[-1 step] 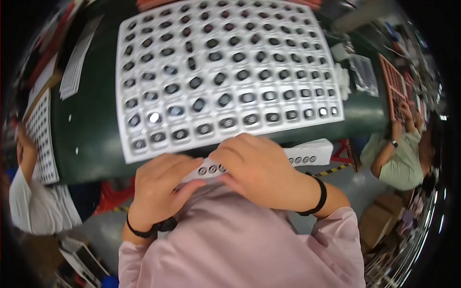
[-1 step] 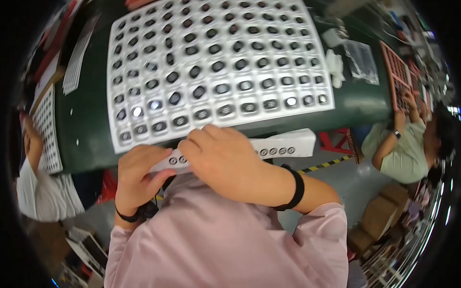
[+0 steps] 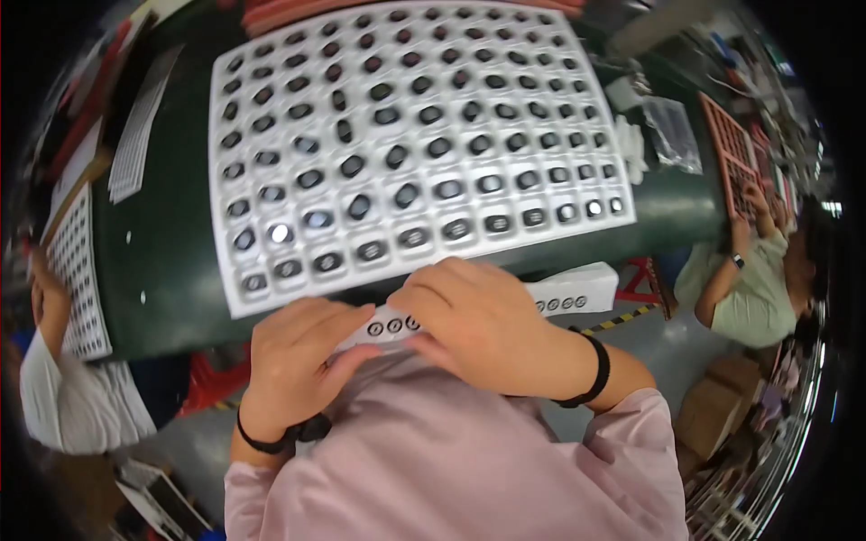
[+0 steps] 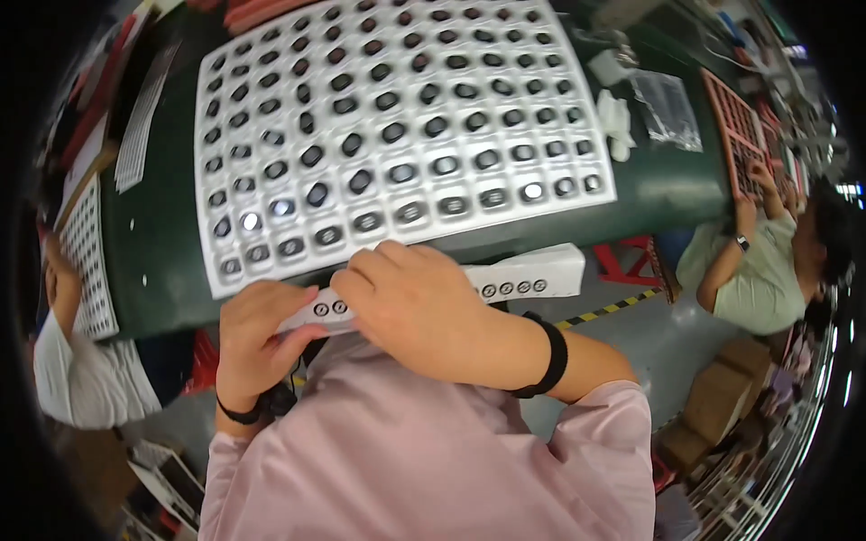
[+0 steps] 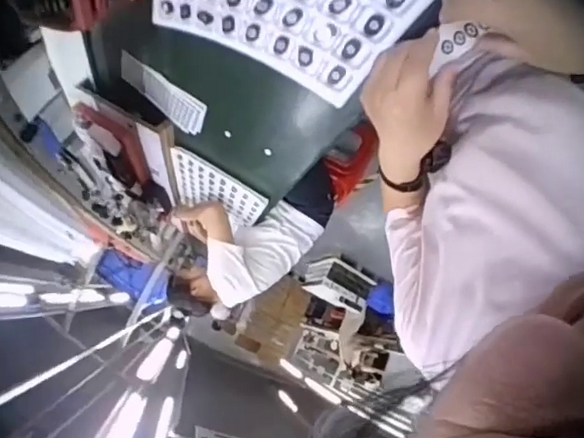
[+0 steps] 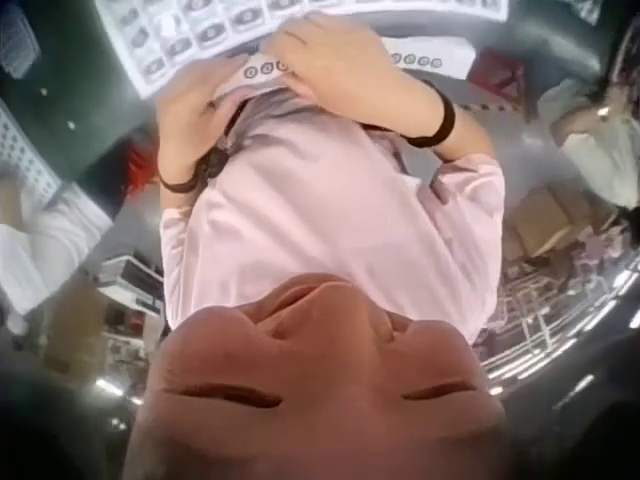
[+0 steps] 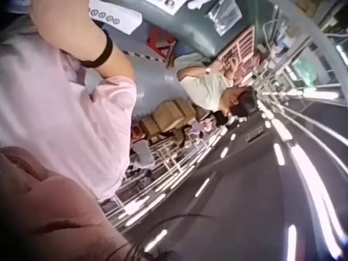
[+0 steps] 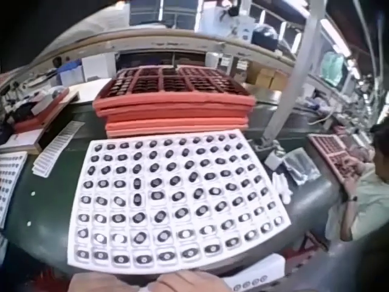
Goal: Sorting small electronic components into trays and organizing them on a production line.
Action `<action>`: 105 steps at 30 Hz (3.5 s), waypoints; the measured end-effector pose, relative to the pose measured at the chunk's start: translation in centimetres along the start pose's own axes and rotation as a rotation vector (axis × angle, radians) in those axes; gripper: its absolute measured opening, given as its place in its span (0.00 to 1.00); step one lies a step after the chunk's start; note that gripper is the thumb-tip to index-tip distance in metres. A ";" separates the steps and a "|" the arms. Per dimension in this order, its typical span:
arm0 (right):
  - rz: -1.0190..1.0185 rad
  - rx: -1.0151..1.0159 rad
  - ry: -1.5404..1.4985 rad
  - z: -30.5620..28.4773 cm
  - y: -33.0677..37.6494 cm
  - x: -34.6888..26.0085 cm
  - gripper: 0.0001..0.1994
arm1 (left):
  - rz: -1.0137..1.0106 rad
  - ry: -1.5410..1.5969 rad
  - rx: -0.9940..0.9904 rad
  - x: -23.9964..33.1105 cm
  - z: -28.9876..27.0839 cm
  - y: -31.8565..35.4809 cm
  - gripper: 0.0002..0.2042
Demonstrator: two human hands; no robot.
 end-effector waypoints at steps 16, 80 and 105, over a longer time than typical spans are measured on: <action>0.002 0.302 -0.050 -6.0 6.4 5.8 0.21 | 0.054 0.164 -0.016 2.5 6.5 -6.2 0.17; -0.045 0.557 0.016 -6.2 7.2 5.7 0.14 | 0.093 0.418 0.045 2.0 8.3 -7.4 0.12; 0.401 0.296 -0.499 -5.6 8.7 10.1 0.10 | -0.199 0.709 -0.391 1.2 12.6 -8.4 0.07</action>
Point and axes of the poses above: each hand's wrist, its own y-axis away from the middle knuckle, its own z-axis out of the palm, x = y × z, the point moved 10 cm from there along -y, towards the middle knuckle
